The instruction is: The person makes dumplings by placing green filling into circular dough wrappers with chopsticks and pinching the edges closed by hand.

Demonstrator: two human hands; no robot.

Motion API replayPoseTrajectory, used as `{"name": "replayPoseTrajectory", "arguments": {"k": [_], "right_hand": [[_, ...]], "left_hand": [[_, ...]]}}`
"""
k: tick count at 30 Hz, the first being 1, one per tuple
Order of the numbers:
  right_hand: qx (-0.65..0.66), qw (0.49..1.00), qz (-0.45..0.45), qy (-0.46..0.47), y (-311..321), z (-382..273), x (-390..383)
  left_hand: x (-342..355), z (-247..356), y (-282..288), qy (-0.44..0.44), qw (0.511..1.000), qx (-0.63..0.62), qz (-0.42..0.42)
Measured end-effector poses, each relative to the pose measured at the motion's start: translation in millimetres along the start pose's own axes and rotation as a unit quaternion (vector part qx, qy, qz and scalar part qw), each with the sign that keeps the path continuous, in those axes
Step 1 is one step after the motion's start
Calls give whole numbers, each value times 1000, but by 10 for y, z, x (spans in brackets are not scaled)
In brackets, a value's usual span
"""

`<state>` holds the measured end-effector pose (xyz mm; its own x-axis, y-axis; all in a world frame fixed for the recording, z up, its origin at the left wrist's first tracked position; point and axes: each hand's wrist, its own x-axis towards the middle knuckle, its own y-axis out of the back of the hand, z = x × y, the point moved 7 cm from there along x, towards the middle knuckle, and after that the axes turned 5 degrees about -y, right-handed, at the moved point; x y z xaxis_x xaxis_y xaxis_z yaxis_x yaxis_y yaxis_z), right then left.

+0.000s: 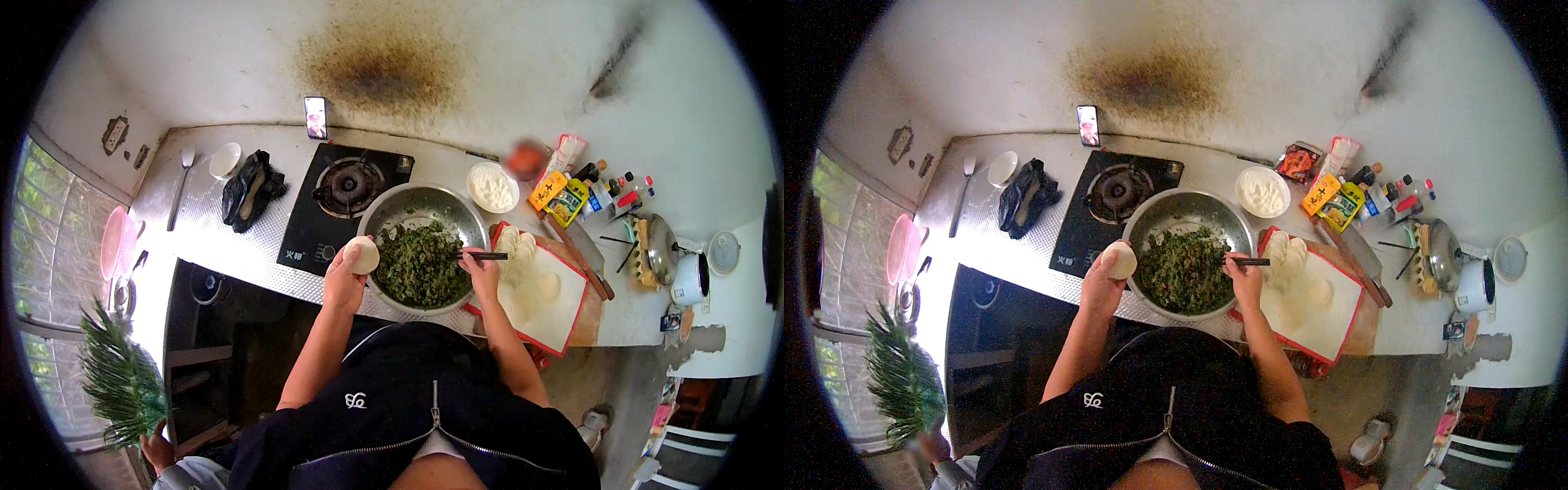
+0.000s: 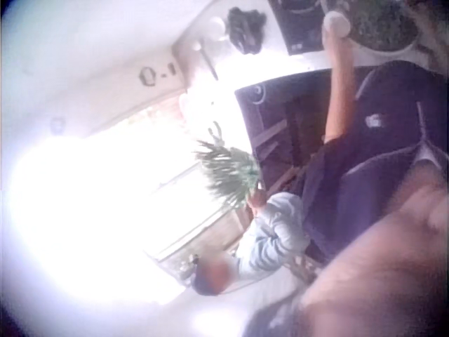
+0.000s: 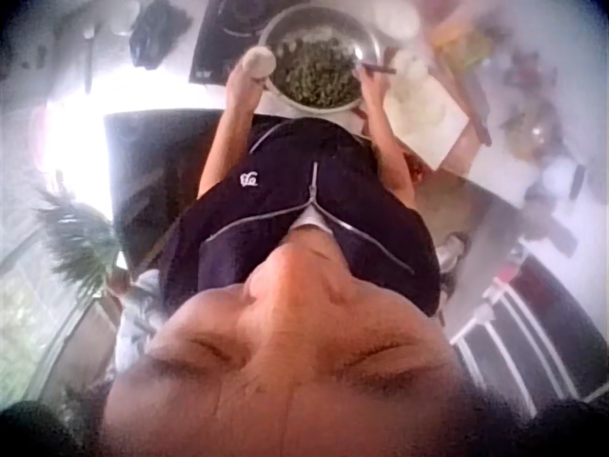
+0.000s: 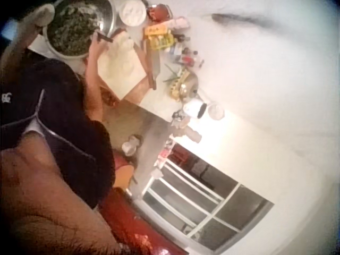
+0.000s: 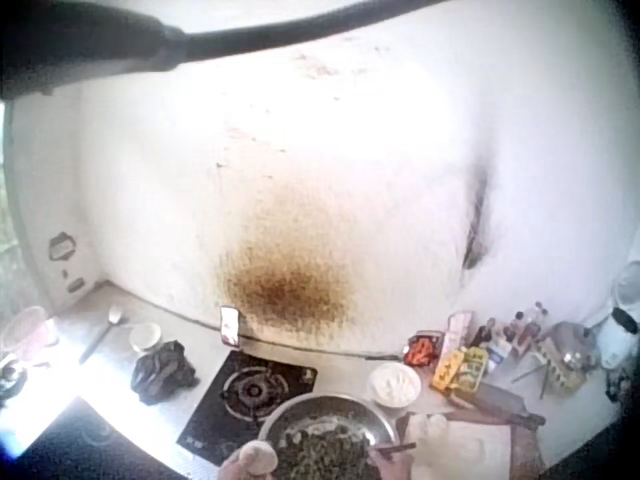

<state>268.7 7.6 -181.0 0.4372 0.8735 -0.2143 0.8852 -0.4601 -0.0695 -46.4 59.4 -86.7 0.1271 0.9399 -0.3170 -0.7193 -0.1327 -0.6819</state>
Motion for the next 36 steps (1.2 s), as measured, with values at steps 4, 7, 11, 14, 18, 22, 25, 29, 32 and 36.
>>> {"name": "replayPoseTrajectory", "arguments": {"k": [4, 7, 11, 14, 18, 22, 25, 29, 32, 36], "right_hand": [[82, 995, 26, -51, 65, 146, 3], [121, 990, 50, -60, 55, 154, -63], [148, 983, 57, -89, 9, 182, -120], [175, 977, 57, -106, 11, 215, -93], [202, 972, 48, -111, 6, 232, -139], [216, 969, 41, -111, 13, 216, -128], [221, 967, 32, -119, -18, 157, -130], [237, 961, 22, -138, -72, 55, -141], [222, 965, 17, -138, -88, 3, -145], [219, 965, 9, -143, -30, 43, -132]], "left_hand": [[-2, -20, 3, -1, 1000, 31, 5], [-2, -54, 5, 9, 998, 51, 27], [36, -67, 96, -2, 995, 91, 46], [121, -86, 127, -10, 995, 96, 38], [149, -144, 224, -9, 994, 104, 44], [129, -136, 133, 2, 995, 96, 37], [126, -139, 100, 14, 995, 88, 35], [133, -129, 79, 9, 996, 83, 29], [148, -152, 116, 15, 996, 74, 42], [181, -192, 154, 15, 996, 77, 48]]}}
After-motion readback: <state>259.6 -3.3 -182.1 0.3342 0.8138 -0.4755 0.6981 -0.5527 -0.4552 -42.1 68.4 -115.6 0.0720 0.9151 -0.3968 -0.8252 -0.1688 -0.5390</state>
